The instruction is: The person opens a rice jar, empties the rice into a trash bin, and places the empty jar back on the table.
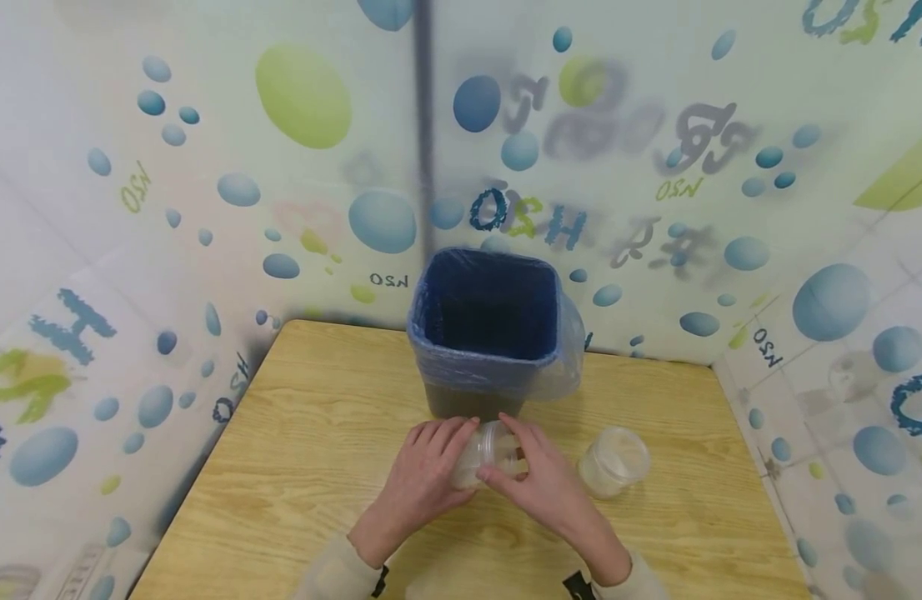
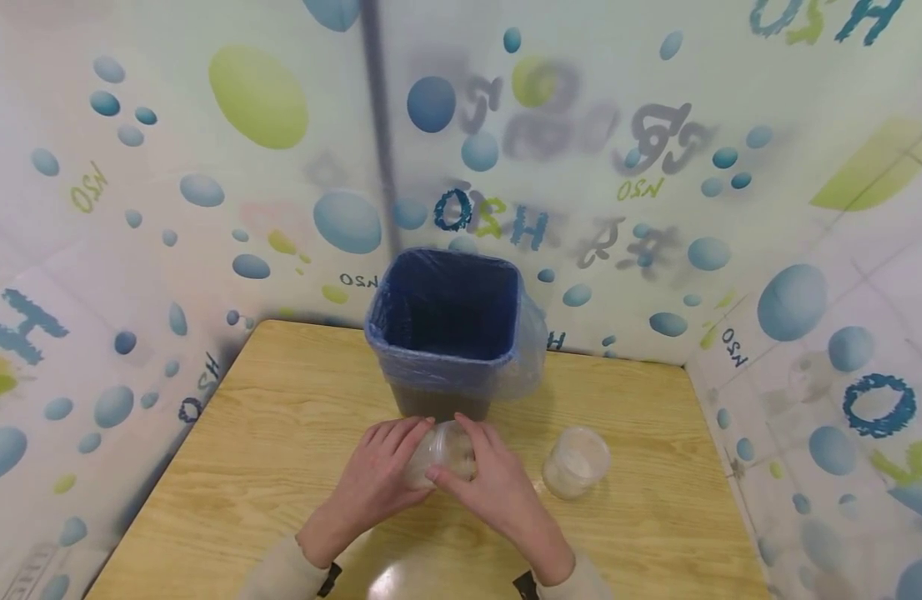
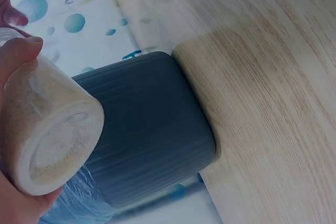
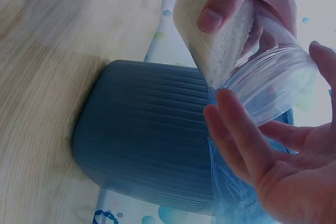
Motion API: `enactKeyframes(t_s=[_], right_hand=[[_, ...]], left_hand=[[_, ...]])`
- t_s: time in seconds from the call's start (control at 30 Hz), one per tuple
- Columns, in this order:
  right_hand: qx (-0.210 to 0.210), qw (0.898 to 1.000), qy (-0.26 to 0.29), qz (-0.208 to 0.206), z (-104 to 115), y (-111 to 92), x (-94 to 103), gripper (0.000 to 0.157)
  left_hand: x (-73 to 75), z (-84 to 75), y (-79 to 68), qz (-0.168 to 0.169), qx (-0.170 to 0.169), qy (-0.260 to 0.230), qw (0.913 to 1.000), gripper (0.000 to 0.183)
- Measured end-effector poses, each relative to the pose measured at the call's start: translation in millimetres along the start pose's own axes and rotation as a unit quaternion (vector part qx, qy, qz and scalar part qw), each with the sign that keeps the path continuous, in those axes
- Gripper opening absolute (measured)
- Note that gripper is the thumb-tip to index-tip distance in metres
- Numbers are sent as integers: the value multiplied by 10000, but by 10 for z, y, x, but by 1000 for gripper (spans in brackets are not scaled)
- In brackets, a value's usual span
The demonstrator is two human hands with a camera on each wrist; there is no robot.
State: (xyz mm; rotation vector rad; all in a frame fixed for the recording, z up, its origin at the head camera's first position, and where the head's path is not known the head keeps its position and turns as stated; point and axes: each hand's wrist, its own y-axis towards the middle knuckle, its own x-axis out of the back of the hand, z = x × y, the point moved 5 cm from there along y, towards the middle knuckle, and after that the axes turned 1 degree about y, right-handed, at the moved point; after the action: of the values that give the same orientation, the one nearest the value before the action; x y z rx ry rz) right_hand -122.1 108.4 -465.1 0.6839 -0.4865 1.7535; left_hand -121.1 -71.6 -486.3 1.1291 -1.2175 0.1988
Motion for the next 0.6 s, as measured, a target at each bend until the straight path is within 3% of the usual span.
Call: enactKeyframes(t_s=[0.27, 0.6], right_hand=[[294, 9985, 441, 125, 23, -5, 35, 83], [1397, 9899, -17, 229, 65, -22, 81, 82]], left_hand=[[17, -5, 21, -125, 3, -193, 9997, 95], [4, -3, 16, -31, 2, -357, 9994, 95]])
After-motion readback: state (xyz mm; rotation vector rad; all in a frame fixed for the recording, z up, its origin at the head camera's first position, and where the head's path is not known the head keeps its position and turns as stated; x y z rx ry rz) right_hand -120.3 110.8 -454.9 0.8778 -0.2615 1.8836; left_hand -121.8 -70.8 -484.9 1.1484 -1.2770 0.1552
